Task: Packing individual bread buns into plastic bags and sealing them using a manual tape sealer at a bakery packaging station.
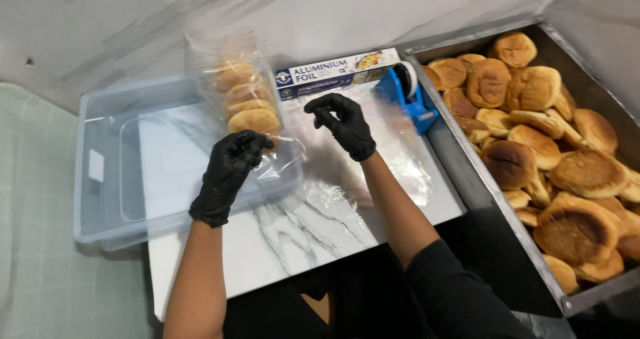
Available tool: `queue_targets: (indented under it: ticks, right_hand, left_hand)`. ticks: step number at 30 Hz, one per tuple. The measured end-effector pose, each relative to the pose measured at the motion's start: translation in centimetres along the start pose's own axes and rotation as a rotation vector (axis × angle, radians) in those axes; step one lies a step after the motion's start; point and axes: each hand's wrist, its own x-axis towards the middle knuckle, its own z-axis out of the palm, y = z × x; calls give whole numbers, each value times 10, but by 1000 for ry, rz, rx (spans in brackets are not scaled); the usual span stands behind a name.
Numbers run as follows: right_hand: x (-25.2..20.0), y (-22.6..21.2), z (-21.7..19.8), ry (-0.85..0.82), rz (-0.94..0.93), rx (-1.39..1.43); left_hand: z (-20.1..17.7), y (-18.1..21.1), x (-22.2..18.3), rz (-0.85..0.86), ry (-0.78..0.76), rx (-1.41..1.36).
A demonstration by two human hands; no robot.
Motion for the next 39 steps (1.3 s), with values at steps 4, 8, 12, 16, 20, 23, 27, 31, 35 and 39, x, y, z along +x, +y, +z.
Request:
queue_targets:
  ticks: [4,8,12,16,20,23,27,31,35,39]
  right_hand:
    - [4,-2,-1,114,-59,-100]
    - [15,9,-52,220,-101,-155]
    - [20,14,-131,301,-176,-350]
    - [17,1,-229,422,-239,-559]
    - [-3,12,-338,561,-316,-585]
    - [-38,22,-396,737,-185,-773]
    - [-80,64,-465,1029,61,-1106]
    - [-96,90,-492,1026,296,-1189]
    - [-91,77,-467,863,498,-1266]
    - [-82,51,-435,797,601,-1271]
  left_hand:
    - [1,5,-2,-7,19,62]
    - [3,5,-2,-17,1,120]
    - [3,10,-3,-54,1,169]
    - [-2,0,-5,-78,-5,194]
    - [0,0,-6,-88,1,182]
    - [4,6,-7,-95,0,228]
    - [11,7,-5,-75,58,332]
    - [13,10,-8,-48,61,389]
    - [13,3,-7,-40,59,418]
    - [13,5,-7,-42,55,458]
